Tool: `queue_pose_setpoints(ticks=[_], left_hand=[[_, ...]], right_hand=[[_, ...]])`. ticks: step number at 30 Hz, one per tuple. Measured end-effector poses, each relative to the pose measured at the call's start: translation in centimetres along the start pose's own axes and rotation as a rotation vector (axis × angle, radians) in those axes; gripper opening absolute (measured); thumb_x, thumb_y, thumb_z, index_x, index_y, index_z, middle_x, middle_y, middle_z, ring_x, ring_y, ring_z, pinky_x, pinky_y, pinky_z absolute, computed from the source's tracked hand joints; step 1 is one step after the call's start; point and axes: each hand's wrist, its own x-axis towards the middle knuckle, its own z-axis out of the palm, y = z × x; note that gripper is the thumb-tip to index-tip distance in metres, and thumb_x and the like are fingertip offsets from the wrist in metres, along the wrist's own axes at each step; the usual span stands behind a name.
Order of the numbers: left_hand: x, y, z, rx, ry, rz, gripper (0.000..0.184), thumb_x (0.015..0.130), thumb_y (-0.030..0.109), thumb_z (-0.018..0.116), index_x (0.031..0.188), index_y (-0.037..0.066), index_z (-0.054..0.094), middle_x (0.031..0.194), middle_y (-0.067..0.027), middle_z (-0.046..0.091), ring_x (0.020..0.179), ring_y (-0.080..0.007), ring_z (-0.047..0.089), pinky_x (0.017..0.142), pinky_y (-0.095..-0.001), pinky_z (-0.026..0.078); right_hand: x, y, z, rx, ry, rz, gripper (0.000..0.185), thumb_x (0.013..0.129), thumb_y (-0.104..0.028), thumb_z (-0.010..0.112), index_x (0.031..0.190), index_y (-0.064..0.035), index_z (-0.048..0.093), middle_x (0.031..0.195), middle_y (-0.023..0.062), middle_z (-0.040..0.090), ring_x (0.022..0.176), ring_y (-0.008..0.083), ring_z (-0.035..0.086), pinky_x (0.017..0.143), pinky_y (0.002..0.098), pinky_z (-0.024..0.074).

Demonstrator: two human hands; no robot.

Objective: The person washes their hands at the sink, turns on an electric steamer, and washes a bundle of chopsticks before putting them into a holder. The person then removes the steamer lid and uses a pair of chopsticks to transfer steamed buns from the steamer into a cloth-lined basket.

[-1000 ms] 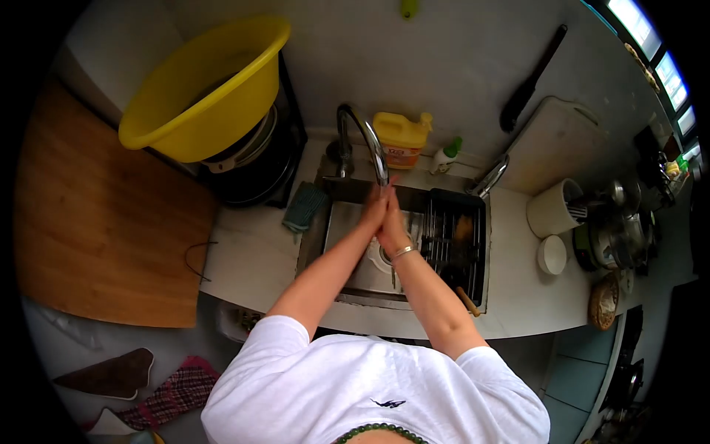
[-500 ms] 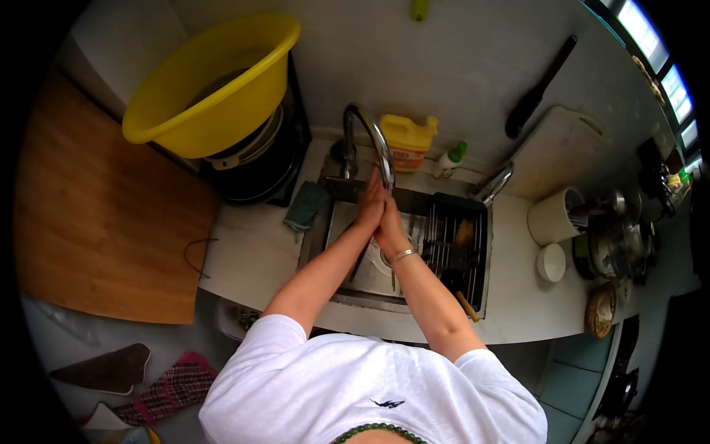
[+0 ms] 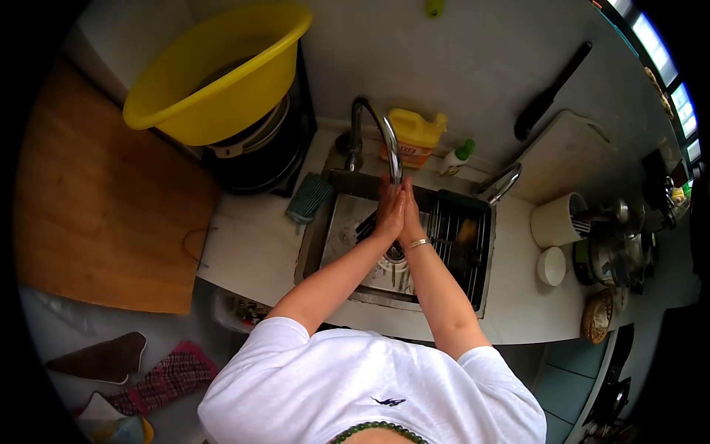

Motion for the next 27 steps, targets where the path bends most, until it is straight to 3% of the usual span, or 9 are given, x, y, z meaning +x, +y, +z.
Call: queue_pose_setpoints(ticks=[2, 3, 5, 8, 14, 17, 20, 22, 27], left_hand=[[0.9, -0.4, 0.5, 0.014, 0.073, 0.051, 0.046, 0.092, 0.031, 0.038, 0.133, 0.009, 0.038, 0.106, -0.0165, 0.057, 0.094, -0.0306, 0.055, 0.079, -0.0367, 0.042], [0.9, 4.8, -1.8, -0.221, -0.037, -0.17, 0.05, 0.094, 0.045, 0.032, 0.111, 0.002, 0.05, 0.107, -0.0114, 0.055, 0.099, -0.0231, 0.051, 0.087, -0.0322, 0.038], [1.2, 5.3, -1.8, -0.34, -0.03, -0.257, 0.045, 0.093, 0.037, 0.034, 0.125, 0.006, 0.039, 0.111, -0.0139, 0.054, 0.099, -0.0245, 0.051, 0.086, -0.0341, 0.039], [1.1, -0.1, 0.2, -0.38, 0.102, -0.291, 0.049, 0.095, 0.049, 0.028, 0.094, 0.005, 0.049, 0.092, -0.0043, 0.052, 0.084, -0.0143, 0.048, 0.079, -0.027, 0.039], [-1.8, 4.4, -1.3, -0.668, 0.074, -0.206, 0.067, 0.092, 0.058, 0.025, 0.134, 0.006, 0.032, 0.126, -0.0061, 0.044, 0.108, -0.0172, 0.043, 0.094, -0.0277, 0.033], [-2.4, 3.3, -3.1, -0.566, -0.115, -0.327, 0.064, 0.094, 0.046, 0.035, 0.143, 0.011, 0.013, 0.14, -0.0075, 0.032, 0.122, -0.0202, 0.035, 0.101, -0.03, 0.028], [-4.5, 2.6, -5.4, -0.324, -0.189, -0.028, 0.067, 0.088, 0.027, 0.053, 0.142, 0.011, 0.017, 0.145, -0.0116, 0.021, 0.13, -0.0299, 0.028, 0.104, -0.0381, 0.025], [-6.2, 0.3, -6.5, 0.345, 0.028, 0.175, 0.063, 0.076, 0.019, 0.067, 0.132, 0.011, 0.039, 0.123, -0.0142, 0.05, 0.105, -0.0294, 0.052, 0.088, -0.0383, 0.042], [-7.4, -2.2, -8.3, 0.369, -0.223, -0.195, 0.03, 0.075, 0.023, 0.068, 0.098, 0.006, 0.058, 0.08, -0.0135, 0.062, 0.073, -0.028, 0.061, 0.065, -0.0389, 0.047]], right_hand=[[-1.0, -0.1, 0.5, -0.058, -0.028, 0.013, 0.064, 0.09, -0.057, 0.035, 0.139, -0.0161, 0.031, 0.134, 0.0024, 0.04, 0.122, 0.0182, 0.036, 0.1, 0.0324, 0.031], [-1.7, 0.3, 1.1, 0.009, -0.025, 0.003, 0.062, 0.088, -0.057, 0.04, 0.131, -0.0114, 0.038, 0.126, 0.0034, 0.046, 0.116, 0.0187, 0.04, 0.096, 0.033, 0.0351], [-1.8, 1.3, -0.1, 0.044, -0.078, -0.009, 0.057, 0.089, -0.047, 0.049, 0.133, -0.0125, 0.038, 0.126, 0.0036, 0.047, 0.113, 0.0172, 0.043, 0.094, 0.032, 0.0378], [-1.9, 0.2, 0.2, -0.176, 0.116, 0.027, 0.055, 0.088, -0.047, 0.05, 0.12, -0.0024, 0.047, 0.111, 0.0082, 0.055, 0.097, 0.0182, 0.054, 0.08, 0.0312, 0.0452], [-1.3, 0.7, -0.4, -0.34, 0.348, -0.001, 0.047, 0.091, -0.04, 0.05, 0.106, 0.0043, 0.049, 0.091, 0.0091, 0.057, 0.081, 0.0163, 0.055, 0.068, 0.0293, 0.0462], [-1.1, 0.5, 1.0, -0.283, 0.443, -0.051, 0.043, 0.091, -0.04, 0.049, 0.092, 0.0031, 0.051, 0.078, 0.0068, 0.055, 0.069, 0.0153, 0.052, 0.061, 0.0294, 0.0436], [-0.7, -0.2, 1.4, -0.208, 0.407, -0.13, 0.04, 0.091, -0.039, 0.05, 0.084, 0.0001, 0.05, 0.068, 0.005, 0.051, 0.06, 0.0149, 0.047, 0.056, 0.0283, 0.041], [-0.3, -0.8, 1.2, -0.161, 0.363, -0.162, 0.037, 0.091, -0.037, 0.051, 0.081, -0.0012, 0.05, 0.064, 0.0042, 0.049, 0.058, 0.0147, 0.046, 0.056, 0.0281, 0.0406], [0.0, 0.3, 1.3, -0.211, 0.163, -0.112, 0.03, 0.091, -0.031, 0.053, 0.079, -0.0031, 0.051, 0.062, 0.0046, 0.051, 0.058, 0.0156, 0.049, 0.057, 0.0287, 0.0416]])
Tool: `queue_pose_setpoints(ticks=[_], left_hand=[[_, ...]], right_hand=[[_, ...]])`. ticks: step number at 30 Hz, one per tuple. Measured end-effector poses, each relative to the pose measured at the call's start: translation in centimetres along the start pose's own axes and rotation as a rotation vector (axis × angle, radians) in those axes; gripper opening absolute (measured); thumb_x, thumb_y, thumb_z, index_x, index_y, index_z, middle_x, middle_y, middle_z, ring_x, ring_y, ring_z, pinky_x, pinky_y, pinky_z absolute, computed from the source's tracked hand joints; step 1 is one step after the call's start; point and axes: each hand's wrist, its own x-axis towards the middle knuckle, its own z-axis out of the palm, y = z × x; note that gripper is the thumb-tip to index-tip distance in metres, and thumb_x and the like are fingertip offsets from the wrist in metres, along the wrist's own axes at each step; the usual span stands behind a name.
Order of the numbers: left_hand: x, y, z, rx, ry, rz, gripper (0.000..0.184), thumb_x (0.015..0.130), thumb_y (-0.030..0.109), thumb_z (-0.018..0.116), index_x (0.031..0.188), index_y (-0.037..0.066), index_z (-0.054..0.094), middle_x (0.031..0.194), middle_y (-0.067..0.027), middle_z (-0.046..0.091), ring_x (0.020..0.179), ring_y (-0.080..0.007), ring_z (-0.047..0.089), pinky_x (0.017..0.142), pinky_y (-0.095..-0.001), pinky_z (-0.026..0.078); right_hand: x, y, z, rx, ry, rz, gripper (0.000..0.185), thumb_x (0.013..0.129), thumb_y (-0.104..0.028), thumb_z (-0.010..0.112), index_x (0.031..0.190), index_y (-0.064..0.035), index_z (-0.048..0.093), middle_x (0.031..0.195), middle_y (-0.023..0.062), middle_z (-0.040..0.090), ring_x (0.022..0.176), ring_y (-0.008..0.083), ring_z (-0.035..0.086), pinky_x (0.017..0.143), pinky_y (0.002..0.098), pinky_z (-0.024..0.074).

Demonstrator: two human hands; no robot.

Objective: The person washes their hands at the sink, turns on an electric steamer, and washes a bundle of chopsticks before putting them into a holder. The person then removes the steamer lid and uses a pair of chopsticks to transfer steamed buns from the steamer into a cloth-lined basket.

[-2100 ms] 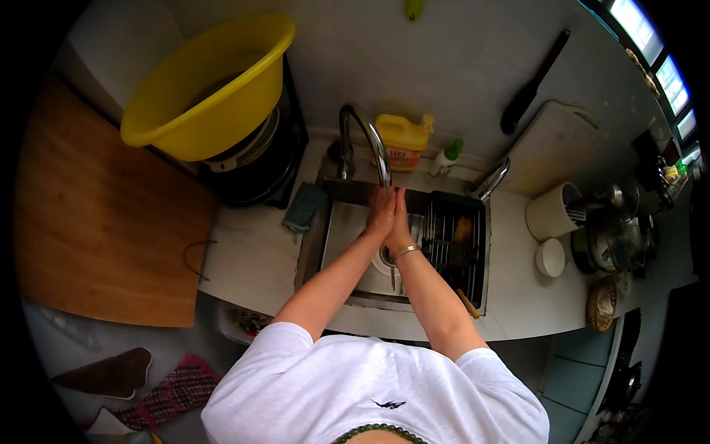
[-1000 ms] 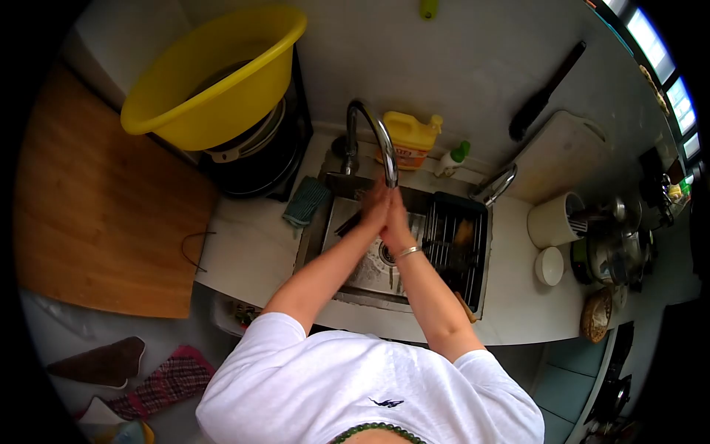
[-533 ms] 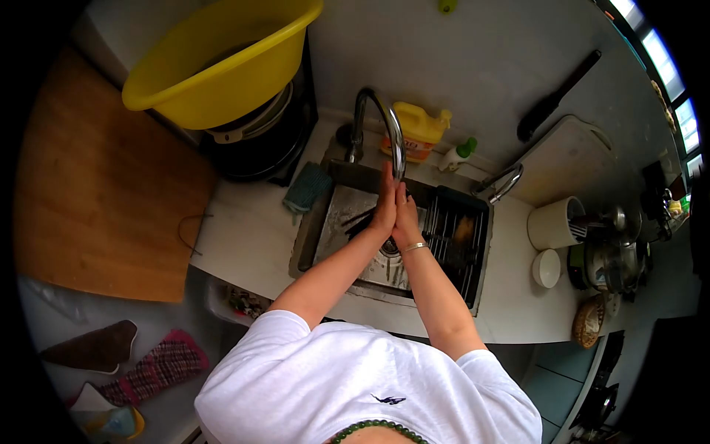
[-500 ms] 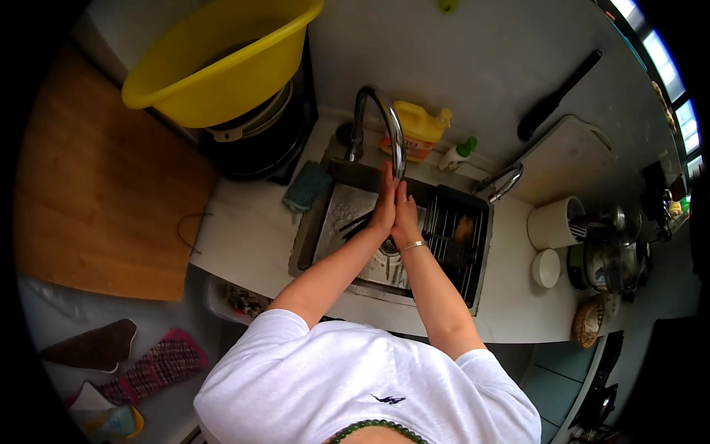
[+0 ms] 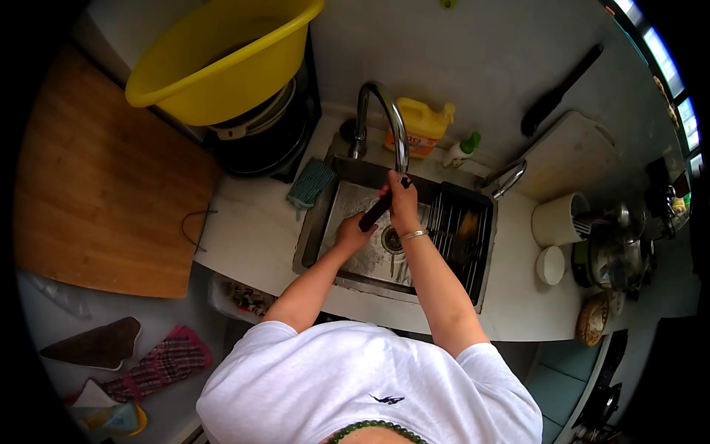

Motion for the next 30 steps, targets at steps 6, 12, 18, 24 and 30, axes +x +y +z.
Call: queue_pose_setpoints(ticks=[6, 12, 18, 24, 30], left_hand=[[-1.0, -1.7, -1.0, -0.031, -0.025, -0.008, 0.023, 0.076, 0.021, 0.068, 0.086, 0.003, 0.06, 0.072, -0.0144, 0.061, 0.066, -0.0283, 0.06, 0.059, -0.0384, 0.045], [-1.9, 0.1, -0.9, 0.018, 0.031, -0.022, 0.023, 0.075, 0.019, 0.067, 0.088, 0.001, 0.059, 0.071, -0.0168, 0.061, 0.066, -0.031, 0.06, 0.058, -0.0385, 0.045], [-1.6, 1.0, -1.2, 0.06, 0.017, 0.004, 0.021, 0.076, 0.018, 0.065, 0.09, 0.003, 0.057, 0.072, -0.0172, 0.061, 0.067, -0.0332, 0.06, 0.059, -0.0417, 0.045], [0.2, 0.1, -1.5, 0.091, -0.001, 0.083, 0.025, 0.075, 0.018, 0.066, 0.092, 0.003, 0.057, 0.074, -0.018, 0.061, 0.071, -0.0339, 0.06, 0.061, -0.0395, 0.045], [4.3, -1.2, -2.0, -0.428, -0.24, -0.118, 0.05, 0.08, 0.027, 0.064, 0.122, 0.005, 0.047, 0.117, -0.0152, 0.053, 0.105, -0.0262, 0.053, 0.081, -0.0367, 0.045]], right_hand=[[1.1, -2.3, -1.3, -0.995, -0.292, -0.404, 0.033, 0.087, -0.026, 0.055, 0.065, -0.0015, 0.058, 0.062, 0.0101, 0.057, 0.057, 0.0217, 0.056, 0.06, 0.0302, 0.0458], [0.6, -0.9, -0.1, -1.656, -0.084, -0.837, 0.03, 0.089, -0.021, 0.052, 0.068, -0.0007, 0.058, 0.063, 0.0158, 0.055, 0.051, 0.03, 0.052, 0.05, 0.0347, 0.0451], [-0.3, -0.8, 1.5, -0.396, 0.213, -0.236, 0.03, 0.092, -0.018, 0.05, 0.067, -0.0004, 0.05, 0.062, 0.0081, 0.053, 0.054, 0.018, 0.054, 0.051, 0.029, 0.0469], [-0.9, -1.0, 1.8, 0.334, 0.243, 0.11, 0.031, 0.092, -0.026, 0.051, 0.069, -0.0053, 0.046, 0.061, 0.0042, 0.048, 0.051, 0.0132, 0.046, 0.051, 0.0278, 0.0443], [0.1, -1.1, 1.3, 0.111, 0.285, -0.071, 0.04, 0.091, -0.036, 0.051, 0.063, -0.0119, 0.036, 0.052, -0.0008, 0.031, 0.046, 0.0127, 0.03, 0.047, 0.0313, 0.0325]])
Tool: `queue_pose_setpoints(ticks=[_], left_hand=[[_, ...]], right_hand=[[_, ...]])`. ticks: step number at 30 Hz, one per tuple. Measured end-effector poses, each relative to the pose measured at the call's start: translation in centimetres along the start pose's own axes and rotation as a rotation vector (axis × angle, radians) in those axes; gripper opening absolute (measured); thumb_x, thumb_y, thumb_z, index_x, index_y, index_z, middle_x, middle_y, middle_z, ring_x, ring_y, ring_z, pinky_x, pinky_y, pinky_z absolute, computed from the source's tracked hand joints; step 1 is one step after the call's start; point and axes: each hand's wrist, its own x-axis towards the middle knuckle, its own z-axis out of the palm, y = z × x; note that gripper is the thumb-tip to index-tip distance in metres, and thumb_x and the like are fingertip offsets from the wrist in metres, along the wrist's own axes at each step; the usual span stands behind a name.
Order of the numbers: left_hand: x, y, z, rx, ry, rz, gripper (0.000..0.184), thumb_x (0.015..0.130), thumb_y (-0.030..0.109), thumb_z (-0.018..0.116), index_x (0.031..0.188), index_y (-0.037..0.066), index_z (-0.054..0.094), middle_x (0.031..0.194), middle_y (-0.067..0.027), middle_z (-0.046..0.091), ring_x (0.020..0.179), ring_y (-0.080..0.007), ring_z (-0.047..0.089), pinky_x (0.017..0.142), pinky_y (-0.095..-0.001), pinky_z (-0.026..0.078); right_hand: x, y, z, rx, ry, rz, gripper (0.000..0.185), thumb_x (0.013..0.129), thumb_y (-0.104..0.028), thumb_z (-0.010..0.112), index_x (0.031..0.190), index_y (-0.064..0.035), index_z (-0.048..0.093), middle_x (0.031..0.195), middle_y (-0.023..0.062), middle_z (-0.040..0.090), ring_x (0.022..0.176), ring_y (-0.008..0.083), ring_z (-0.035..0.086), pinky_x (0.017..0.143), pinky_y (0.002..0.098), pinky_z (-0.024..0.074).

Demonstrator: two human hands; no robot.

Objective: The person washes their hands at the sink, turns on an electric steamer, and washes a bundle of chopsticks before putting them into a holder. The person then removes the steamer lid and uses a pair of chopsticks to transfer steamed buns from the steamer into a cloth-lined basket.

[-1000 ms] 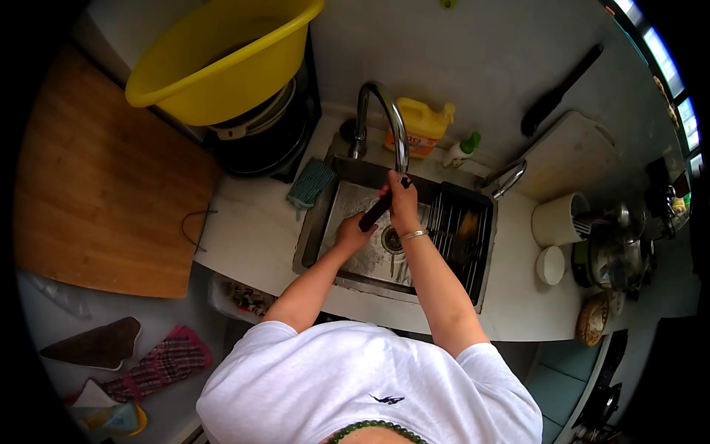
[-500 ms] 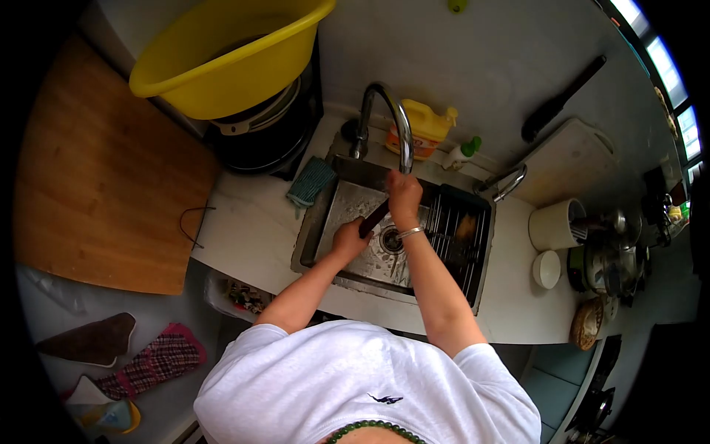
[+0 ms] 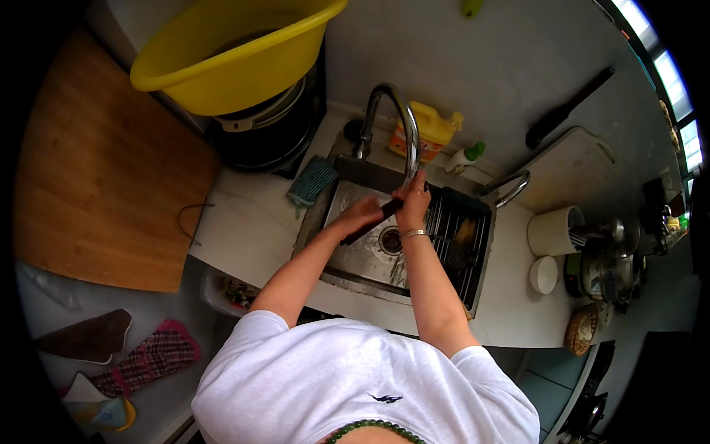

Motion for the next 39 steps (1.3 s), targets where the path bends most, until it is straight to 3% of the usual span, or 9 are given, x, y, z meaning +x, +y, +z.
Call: queue_pose_setpoints(ticks=[3, 5, 13, 19, 22, 24, 30, 35, 39], left_hand=[[2.3, 1.6, -2.1, -0.92, 0.313, -0.146, 0.059, 0.089, 0.029, 0.052, 0.138, 0.005, 0.028, 0.14, -0.0118, 0.032, 0.125, -0.0264, 0.036, 0.097, -0.0386, 0.039], [6.1, -0.1, -3.8, -1.09, 0.439, -0.124, 0.058, 0.09, 0.025, 0.05, 0.137, 0.001, 0.026, 0.143, -0.0123, 0.026, 0.126, -0.0289, 0.034, 0.1, -0.04, 0.037], [8.0, 5.0, -8.2, -0.856, 0.245, -0.186, 0.063, 0.088, 0.025, 0.053, 0.138, 0.001, 0.022, 0.147, -0.0116, 0.014, 0.127, -0.0286, 0.033, 0.099, -0.0379, 0.037], [1.0, -2.2, -1.1, -0.81, -0.034, -0.319, 0.053, 0.089, 0.046, 0.045, 0.133, 0.017, 0.04, 0.134, -0.0101, 0.042, 0.124, -0.0281, 0.038, 0.094, -0.0571, 0.029], [-4.0, 0.0, 4.1, -1.207, -0.159, -0.393, 0.046, 0.088, 0.043, 0.049, 0.123, 0.013, 0.05, 0.126, -0.0115, 0.049, 0.117, -0.029, 0.046, 0.093, -0.0512, 0.036], [-4.3, -0.4, 6.1, -1.573, 0.039, -0.329, 0.035, 0.088, 0.036, 0.053, 0.108, 0.009, 0.058, 0.112, -0.0116, 0.057, 0.105, -0.0269, 0.054, 0.088, -0.0437, 0.044], [-4.1, -1.2, 6.9, -1.462, 0.178, -0.323, 0.021, 0.087, 0.028, 0.055, 0.084, 0.008, 0.059, 0.082, -0.0042, 0.062, 0.079, -0.0185, 0.062, 0.067, -0.0332, 0.054], [-4.2, -1.4, 7.8, -1.476, 0.207, -0.388, 0.019, 0.087, 0.026, 0.055, 0.079, 0.009, 0.057, 0.076, -0.0032, 0.061, 0.072, -0.0183, 0.062, 0.061, -0.0303, 0.054], [-4.3, -2.1, 7.8, -1.455, 0.17, -0.377, 0.019, 0.087, 0.026, 0.055, 0.081, 0.008, 0.056, 0.076, -0.0054, 0.061, 0.071, -0.0196, 0.061, 0.061, -0.0307, 0.054]], right_hand=[[0.8, -0.9, -1.2, 0.015, -0.044, -0.03, 0.041, 0.091, -0.038, 0.049, 0.062, -0.0124, 0.035, 0.05, -0.0016, 0.029, 0.046, 0.0135, 0.028, 0.048, 0.0318, 0.0313], [-0.1, -2.3, -1.2, 0.053, -0.078, -0.057, 0.041, 0.092, -0.036, 0.048, 0.062, -0.0118, 0.034, 0.051, -0.0012, 0.028, 0.046, 0.0138, 0.027, 0.049, 0.0323, 0.0307], [-1.6, -6.6, -2.8, 0.083, -0.1, -0.178, 0.047, 0.093, -0.039, 0.046, 0.058, -0.0125, 0.028, 0.051, -0.001, 0.024, 0.048, 0.0132, 0.026, 0.051, 0.0319, 0.0329], [-3.9, -9.3, -3.1, 0.165, -0.165, -0.283, 0.047, 0.094, -0.04, 0.045, 0.06, -0.0116, 0.029, 0.052, -0.0013, 0.026, 0.048, 0.0123, 0.026, 0.052, 0.0321, 0.0349], [-5.1, -8.8, -3.1, 0.167, -0.195, -0.282, 0.045, 0.094, -0.038, 0.045, 0.061, -0.0105, 0.032, 0.052, -0.0012, 0.029, 0.048, 0.0118, 0.029, 0.053, 0.0314, 0.0364], [-5.9, -8.1, -3.2, 0.13, -0.289, -0.278, 0.041, 0.094, -0.034, 0.047, 0.063, -0.0088, 0.037, 0.053, -0.0004, 0.033, 0.049, 0.0116, 0.034, 0.054, 0.03, 0.0396], [-8.8, -8.6, -2.4, -0.172, -0.277, -0.432, 0.011, 0.084, -0.006, 0.061, 0.081, -0.0033, 0.05, 0.073, 0.0025, 0.053, 0.066, 0.0097, 0.053, 0.068, 0.0274, 0.0511], [-10.0, -10.7, -2.1, -0.16, -0.171, -0.708, 0.007, 0.083, -0.004, 0.06, 0.083, -0.0015, 0.053, 0.075, 0.0044, 0.056, 0.064, 0.0112, 0.055, 0.061, 0.0254, 0.0494], [-9.9, -12.1, -3.6, -0.943, -0.247, -0.976, 0.012, 0.079, -0.006, 0.063, 0.071, 0.0012, 0.059, 0.065, 0.0122, 0.056, 0.058, 0.0235, 0.055, 0.053, 0.0308, 0.0429]])
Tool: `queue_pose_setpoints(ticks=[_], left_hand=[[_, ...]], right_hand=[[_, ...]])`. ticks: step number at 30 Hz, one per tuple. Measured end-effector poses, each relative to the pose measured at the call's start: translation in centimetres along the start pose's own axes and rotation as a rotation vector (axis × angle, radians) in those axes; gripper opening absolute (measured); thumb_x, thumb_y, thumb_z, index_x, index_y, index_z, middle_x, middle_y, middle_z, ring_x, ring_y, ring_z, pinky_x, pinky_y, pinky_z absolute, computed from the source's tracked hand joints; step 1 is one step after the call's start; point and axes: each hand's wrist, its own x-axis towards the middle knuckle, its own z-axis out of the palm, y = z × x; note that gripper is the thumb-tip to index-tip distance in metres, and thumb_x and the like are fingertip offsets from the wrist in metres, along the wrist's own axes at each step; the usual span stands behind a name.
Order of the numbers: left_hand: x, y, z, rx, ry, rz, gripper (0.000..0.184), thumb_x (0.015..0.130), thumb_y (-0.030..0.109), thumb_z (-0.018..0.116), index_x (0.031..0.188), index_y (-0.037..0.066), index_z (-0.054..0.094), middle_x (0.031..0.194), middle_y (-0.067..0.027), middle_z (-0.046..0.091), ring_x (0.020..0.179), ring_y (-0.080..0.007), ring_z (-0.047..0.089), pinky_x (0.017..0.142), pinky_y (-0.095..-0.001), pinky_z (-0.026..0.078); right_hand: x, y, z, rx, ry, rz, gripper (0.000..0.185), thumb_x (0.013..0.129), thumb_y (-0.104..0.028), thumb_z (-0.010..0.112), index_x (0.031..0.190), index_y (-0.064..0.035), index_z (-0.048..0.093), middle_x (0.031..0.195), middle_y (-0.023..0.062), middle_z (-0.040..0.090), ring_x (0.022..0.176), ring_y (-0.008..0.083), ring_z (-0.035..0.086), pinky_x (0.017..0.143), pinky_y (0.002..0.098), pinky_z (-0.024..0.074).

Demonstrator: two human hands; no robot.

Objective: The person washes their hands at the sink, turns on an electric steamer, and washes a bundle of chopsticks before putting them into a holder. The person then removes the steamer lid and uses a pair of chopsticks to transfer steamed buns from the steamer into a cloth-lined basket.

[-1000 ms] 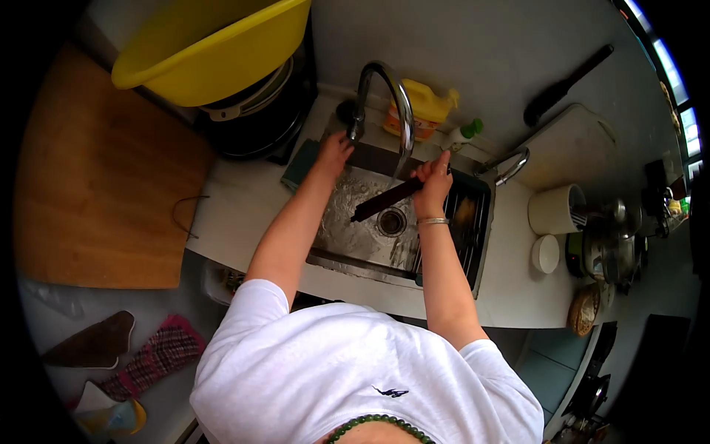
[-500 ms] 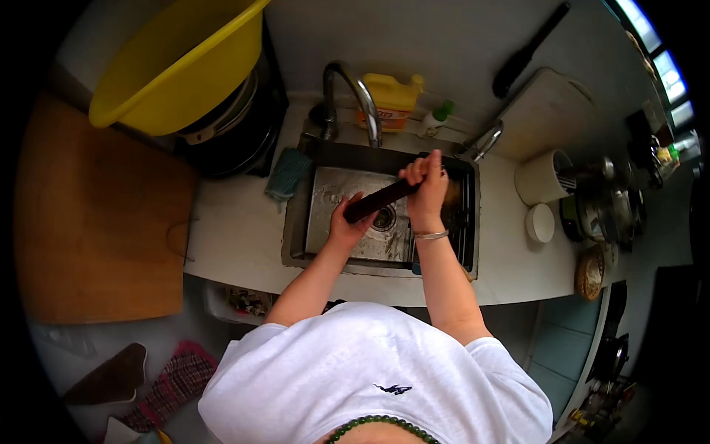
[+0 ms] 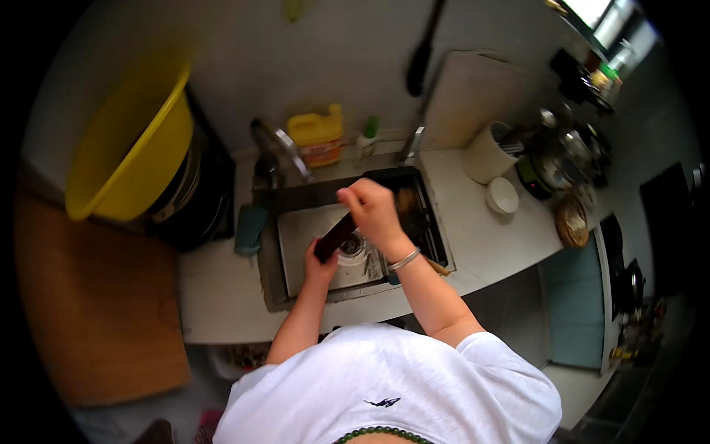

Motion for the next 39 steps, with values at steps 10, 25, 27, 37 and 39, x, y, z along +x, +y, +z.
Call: queue_pose_setpoints(ticks=[10, 25, 27, 37, 39], left_hand=[[-2.6, -1.1, 2.9, 0.069, 0.016, -0.065, 0.015, 0.087, 0.024, 0.055, 0.079, 0.01, 0.056, 0.075, -0.0041, 0.062, 0.067, -0.0176, 0.063, 0.053, -0.0292, 0.055], [-3.6, -2.0, 4.6, 0.188, -0.244, 0.067, 0.022, 0.091, 0.025, 0.047, 0.087, 0.005, 0.056, 0.095, -0.0096, 0.062, 0.091, -0.021, 0.06, 0.078, -0.035, 0.051], [-2.1, -1.4, 2.6, 0.184, -0.198, 0.045, 0.022, 0.091, 0.025, 0.047, 0.088, 0.004, 0.056, 0.096, -0.01, 0.061, 0.092, -0.0216, 0.059, 0.08, -0.0365, 0.05], [-3.4, 3.4, 5.1, 0.466, -0.264, -0.118, 0.036, 0.091, 0.034, 0.047, 0.109, 0.004, 0.052, 0.111, -0.0113, 0.056, 0.102, -0.0258, 0.053, 0.084, -0.0402, 0.047], [-6.1, 5.4, 7.5, 0.464, -0.436, -0.157, 0.044, 0.091, 0.037, 0.046, 0.12, 0.004, 0.049, 0.119, -0.014, 0.053, 0.113, -0.0281, 0.049, 0.09, -0.0437, 0.044]], right_hand=[[-1.2, -3.4, -0.4, 0.739, 0.136, 0.397, 0.014, 0.085, -0.013, 0.06, 0.076, -0.0031, 0.056, 0.061, 0.0018, 0.052, 0.052, 0.0123, 0.052, 0.048, 0.025, 0.0431], [-7.1, 1.0, 0.9, 0.2, -0.147, 0.197, 0.015, 0.078, -0.014, 0.066, 0.076, -0.0034, 0.057, 0.078, 0.0082, 0.057, 0.071, 0.0228, 0.055, 0.066, 0.0308, 0.0451], [-7.7, 1.0, 0.4, 0.166, -0.176, 0.254, 0.011, 0.079, -0.014, 0.065, 0.082, -0.004, 0.062, 0.079, 0.0094, 0.057, 0.074, 0.0262, 0.055, 0.066, 0.0325, 0.0453], [-6.7, 2.1, -1.8, 0.615, -0.086, 0.45, 0.01, 0.082, -0.011, 0.058, 0.078, -0.0012, 0.057, 0.068, 0.0065, 0.058, 0.054, 0.0149, 0.058, 0.048, 0.0238, 0.0457], [-4.7, 0.8, -3.7, 0.932, -0.018, 0.601, 0.015, 0.086, -0.017, 0.055, 0.081, -0.0028, 0.055, 0.066, 0.0064, 0.059, 0.046, 0.0109, 0.055, 0.042, 0.0193, 0.0446]])
